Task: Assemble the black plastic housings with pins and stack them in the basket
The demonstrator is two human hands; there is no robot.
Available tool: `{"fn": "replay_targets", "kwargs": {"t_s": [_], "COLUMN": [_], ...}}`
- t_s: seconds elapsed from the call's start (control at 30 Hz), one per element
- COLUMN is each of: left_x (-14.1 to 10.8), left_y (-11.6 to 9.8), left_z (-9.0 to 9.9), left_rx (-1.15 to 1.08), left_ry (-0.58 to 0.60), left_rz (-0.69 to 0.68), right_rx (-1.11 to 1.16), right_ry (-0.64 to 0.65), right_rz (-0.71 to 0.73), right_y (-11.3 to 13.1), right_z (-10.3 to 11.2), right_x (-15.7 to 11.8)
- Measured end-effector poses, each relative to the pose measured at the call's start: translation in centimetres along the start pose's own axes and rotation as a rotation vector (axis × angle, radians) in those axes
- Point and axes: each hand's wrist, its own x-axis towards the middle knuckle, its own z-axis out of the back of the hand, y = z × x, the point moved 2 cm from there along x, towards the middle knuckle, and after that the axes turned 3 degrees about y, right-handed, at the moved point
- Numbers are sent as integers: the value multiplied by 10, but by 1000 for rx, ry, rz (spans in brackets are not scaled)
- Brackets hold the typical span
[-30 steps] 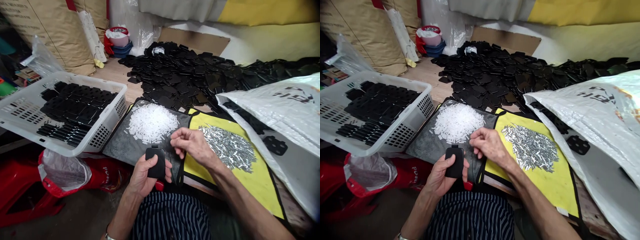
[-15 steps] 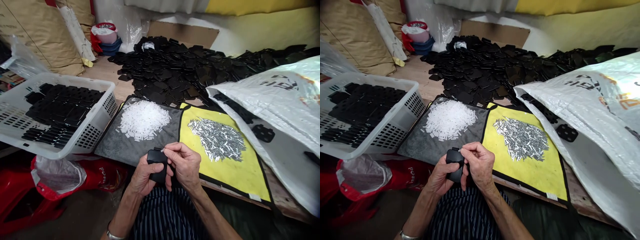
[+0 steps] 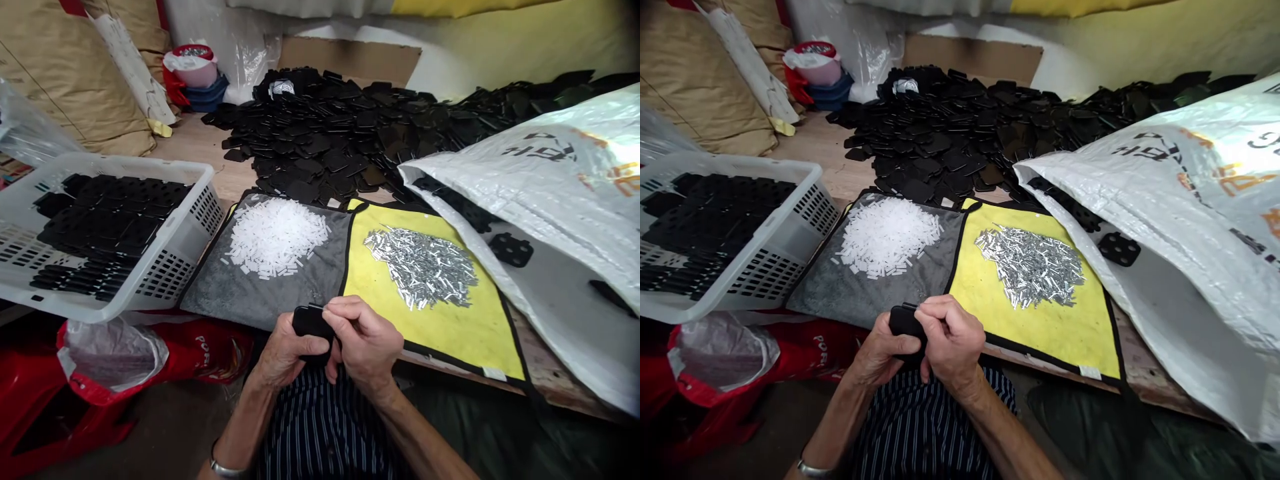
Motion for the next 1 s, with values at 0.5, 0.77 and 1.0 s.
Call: {"fn": "replay_targets", "kwargs": {"t_s": [0.5, 0.77, 1.0], "left_x": [-7, 10, 25], "left_y": [34, 49, 27], "left_z": [-22, -45, -51], "left_rx": [-278, -316, -318], "left_ry": [303, 362, 414], "left_rz": [309, 421, 400], "right_rx": [404, 251, -955], "right_ry": [418, 455, -259], "right_rz": [-673, -640, -323], "right_y": [0, 2, -34], "right_z": [44, 69, 171], "right_x": [13, 8, 67]}}
